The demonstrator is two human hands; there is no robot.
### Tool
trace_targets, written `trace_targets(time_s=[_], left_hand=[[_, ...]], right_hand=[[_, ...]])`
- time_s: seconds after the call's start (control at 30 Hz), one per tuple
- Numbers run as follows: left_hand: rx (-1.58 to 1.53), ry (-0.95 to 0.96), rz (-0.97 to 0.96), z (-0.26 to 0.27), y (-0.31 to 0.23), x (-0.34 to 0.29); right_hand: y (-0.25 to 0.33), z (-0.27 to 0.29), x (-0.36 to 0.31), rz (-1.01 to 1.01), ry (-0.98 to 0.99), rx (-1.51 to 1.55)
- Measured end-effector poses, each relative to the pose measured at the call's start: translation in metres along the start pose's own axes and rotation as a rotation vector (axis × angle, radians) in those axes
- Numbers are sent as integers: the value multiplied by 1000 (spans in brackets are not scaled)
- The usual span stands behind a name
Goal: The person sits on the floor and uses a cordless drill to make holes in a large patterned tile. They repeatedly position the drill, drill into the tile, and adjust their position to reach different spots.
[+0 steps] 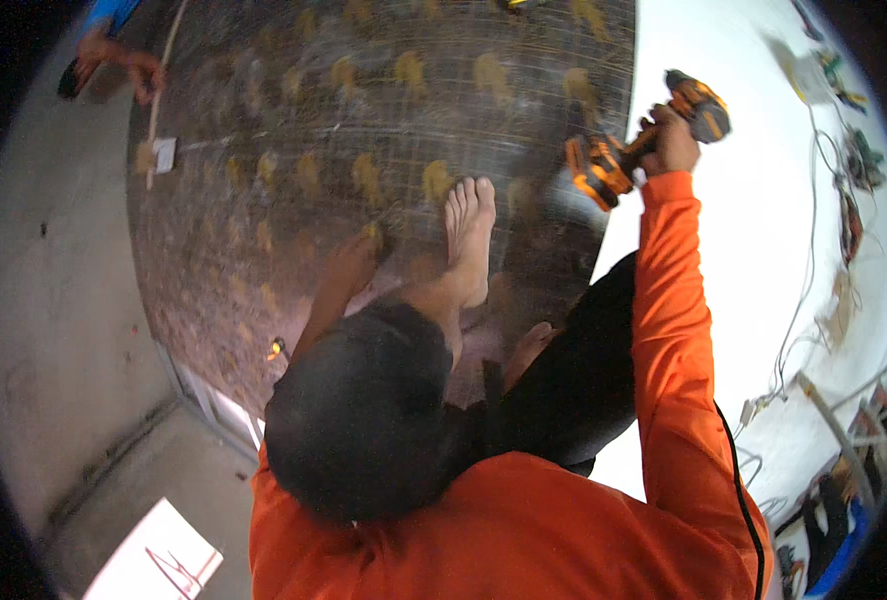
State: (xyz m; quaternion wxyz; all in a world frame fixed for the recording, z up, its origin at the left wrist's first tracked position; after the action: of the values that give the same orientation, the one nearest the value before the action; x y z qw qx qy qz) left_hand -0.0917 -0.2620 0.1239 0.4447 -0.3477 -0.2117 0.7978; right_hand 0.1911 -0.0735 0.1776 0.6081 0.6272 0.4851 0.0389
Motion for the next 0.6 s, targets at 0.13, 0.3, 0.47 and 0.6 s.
trace_targets(time_s=[0.13, 0.3, 0.47, 0.6], left_hand=[[-207, -139, 207, 58, 41, 44], [466, -168, -148, 58, 24, 109], [534, -66, -135, 104, 45, 93], [369, 186, 208, 160, 190, 13]], right_hand=[[1, 2, 4, 11, 21, -77], [-5, -7, 6, -44, 220, -114], [-20, -15, 7, -116, 374, -180], [-29, -16, 13, -105, 437, -276]])
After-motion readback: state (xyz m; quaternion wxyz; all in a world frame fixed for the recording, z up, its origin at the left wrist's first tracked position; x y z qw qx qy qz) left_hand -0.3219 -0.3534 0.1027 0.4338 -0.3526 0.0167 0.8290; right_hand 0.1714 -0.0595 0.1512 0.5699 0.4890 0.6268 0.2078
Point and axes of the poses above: each hand's wrist, its own x-axis towards the middle knuckle, its own z-axis out of the back of the hand, y = z × x, the point moved 7 cm from there along x, towards the middle knuckle, and after that the axes turned 7 degrees about -y, right-handed, at the moved point
